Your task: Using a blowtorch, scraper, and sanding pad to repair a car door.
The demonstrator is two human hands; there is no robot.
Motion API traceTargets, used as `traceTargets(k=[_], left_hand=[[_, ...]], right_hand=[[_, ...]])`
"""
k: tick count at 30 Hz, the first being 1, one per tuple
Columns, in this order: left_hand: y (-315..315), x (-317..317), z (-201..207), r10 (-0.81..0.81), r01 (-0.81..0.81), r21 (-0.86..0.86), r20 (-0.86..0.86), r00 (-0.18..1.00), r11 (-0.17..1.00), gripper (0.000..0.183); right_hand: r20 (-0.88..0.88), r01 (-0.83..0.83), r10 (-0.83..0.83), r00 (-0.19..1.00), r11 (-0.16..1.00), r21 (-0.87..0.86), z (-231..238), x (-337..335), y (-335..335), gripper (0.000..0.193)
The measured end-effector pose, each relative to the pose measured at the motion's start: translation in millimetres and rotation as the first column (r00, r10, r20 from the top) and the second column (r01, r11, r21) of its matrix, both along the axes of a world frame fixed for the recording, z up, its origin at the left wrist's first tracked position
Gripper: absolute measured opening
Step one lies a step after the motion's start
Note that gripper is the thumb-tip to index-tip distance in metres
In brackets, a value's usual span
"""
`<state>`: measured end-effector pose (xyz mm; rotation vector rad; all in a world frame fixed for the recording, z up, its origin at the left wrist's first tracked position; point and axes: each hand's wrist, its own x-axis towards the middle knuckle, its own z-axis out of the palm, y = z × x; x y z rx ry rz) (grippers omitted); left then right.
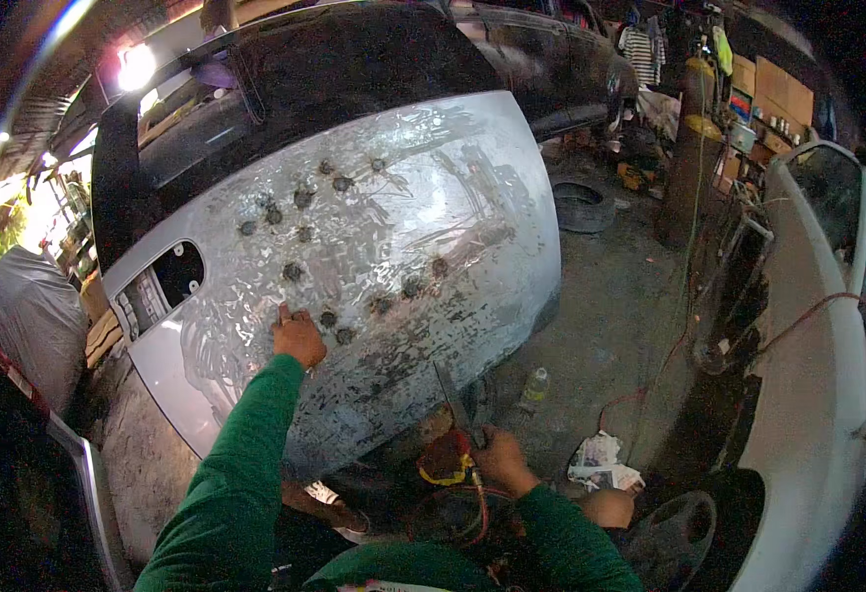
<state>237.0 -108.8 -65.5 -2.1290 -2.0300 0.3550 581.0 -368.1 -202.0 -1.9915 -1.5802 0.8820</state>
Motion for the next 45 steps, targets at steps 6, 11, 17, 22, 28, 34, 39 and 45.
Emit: traceTargets(k=[6,11,17,22,28,34,39,45], left_hand=[[-6.0,-24.3,-2.2,-0.031,0.030,0.048,0.025,0.999,0.998,0.083],[-5.9,-21.3,8.2,-0.032,0.032,-0.026,0.009,0.999,0.999,0.085],[4.6,-37.2,-6.1,-0.150,0.148,0.148,0.007,0.989,0.978,0.090],[-0.8,-51.1,17.0,-0.117,0.119,0.126,-0.024,0.993,0.985,0.104],[7.9,-48.3,18.9,-0.131,0.127,0.101,0.034,0.991,0.987,0.112],[0.2,-56.0,9.5,-0.197,0.193,0.127,0.019,0.980,0.973,0.114],[7.8,-60.2,2.9,-0.216,0.219,0.127,-0.037,0.976,0.967,0.111],[-0.5,-76.9,-24.2,-0.327,0.349,0.272,-0.125,0.937,0.897,0.116]], right_hand=[[0.025,-0.049,0.049,0.998,0.999,0.011,-2.7,-6.9,3.9,0.063],[-0.092,0.007,-0.010,0.996,0.999,-0.033,-21.6,3.7,4.9,0.066],[0.120,-0.002,-0.013,0.993,0.992,0.128,-30.8,5.9,0.3,0.048],[0.060,-0.057,0.055,0.997,0.998,0.036,-19.2,2.3,-0.6,0.056],[0.031,-0.049,0.051,0.998,0.997,-0.065,-1.2,-2.4,9.2,0.057],[0.067,-0.085,0.080,0.995,0.994,0.074,-16.4,-9.0,5.7,0.055],[0.046,-0.072,0.070,0.996,0.997,0.028,-26.1,-1.6,7.9,0.054],[0.073,-0.044,0.044,0.996,0.999,0.009,-30.4,-2.9,8.9,0.061]])
